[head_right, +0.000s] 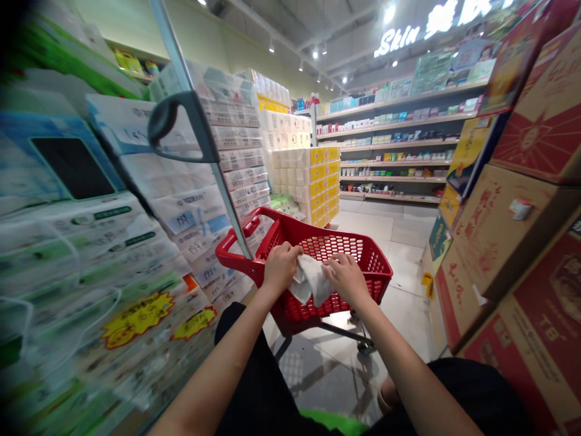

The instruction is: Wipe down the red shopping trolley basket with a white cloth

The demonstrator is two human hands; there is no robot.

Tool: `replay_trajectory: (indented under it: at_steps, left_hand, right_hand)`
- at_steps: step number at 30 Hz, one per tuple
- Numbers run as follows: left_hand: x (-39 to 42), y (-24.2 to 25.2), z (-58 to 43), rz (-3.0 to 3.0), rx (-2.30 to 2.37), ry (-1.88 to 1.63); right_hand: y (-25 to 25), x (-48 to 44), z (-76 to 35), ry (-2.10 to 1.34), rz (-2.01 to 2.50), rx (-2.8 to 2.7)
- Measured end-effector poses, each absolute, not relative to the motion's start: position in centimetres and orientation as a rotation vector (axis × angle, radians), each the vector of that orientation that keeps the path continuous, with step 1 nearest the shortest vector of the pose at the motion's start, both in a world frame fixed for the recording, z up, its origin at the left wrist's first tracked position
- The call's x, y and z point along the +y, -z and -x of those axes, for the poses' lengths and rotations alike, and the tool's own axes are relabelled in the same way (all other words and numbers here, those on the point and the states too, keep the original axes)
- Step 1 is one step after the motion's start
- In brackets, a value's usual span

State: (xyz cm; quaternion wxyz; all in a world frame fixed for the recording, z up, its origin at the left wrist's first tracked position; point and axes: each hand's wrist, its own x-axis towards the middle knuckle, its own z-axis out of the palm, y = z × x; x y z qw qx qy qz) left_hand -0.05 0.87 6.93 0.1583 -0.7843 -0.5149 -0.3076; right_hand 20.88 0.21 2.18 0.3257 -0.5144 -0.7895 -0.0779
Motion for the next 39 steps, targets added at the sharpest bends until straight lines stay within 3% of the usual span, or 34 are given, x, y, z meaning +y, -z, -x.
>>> replay_trajectory:
  at_steps: [5, 14, 29, 39]
  left_hand:
    - [0.9, -6.9, -1.6, 2.208, -1.297, 0.813]
    - [1.8, -1.1, -5.9, 2.399, -1.142, 0.542]
    - [-0.4, -6.5, 6.0, 2.258, -1.154, 0.431]
    - [-0.1, -5.4, 4.2, 2.126, -1.335, 0.533]
  right_hand:
    - [1.8, 1.3, -21.3, 0.205, 1.413, -2.157]
    - [2.2, 1.2, -24.4, 0.253, 1.397, -2.21]
    - [3.0, 1.5, -24.4, 0.392, 1.484, -2.163]
    - [3.6, 1.6, -24.4, 0.425, 1.497, -2.144]
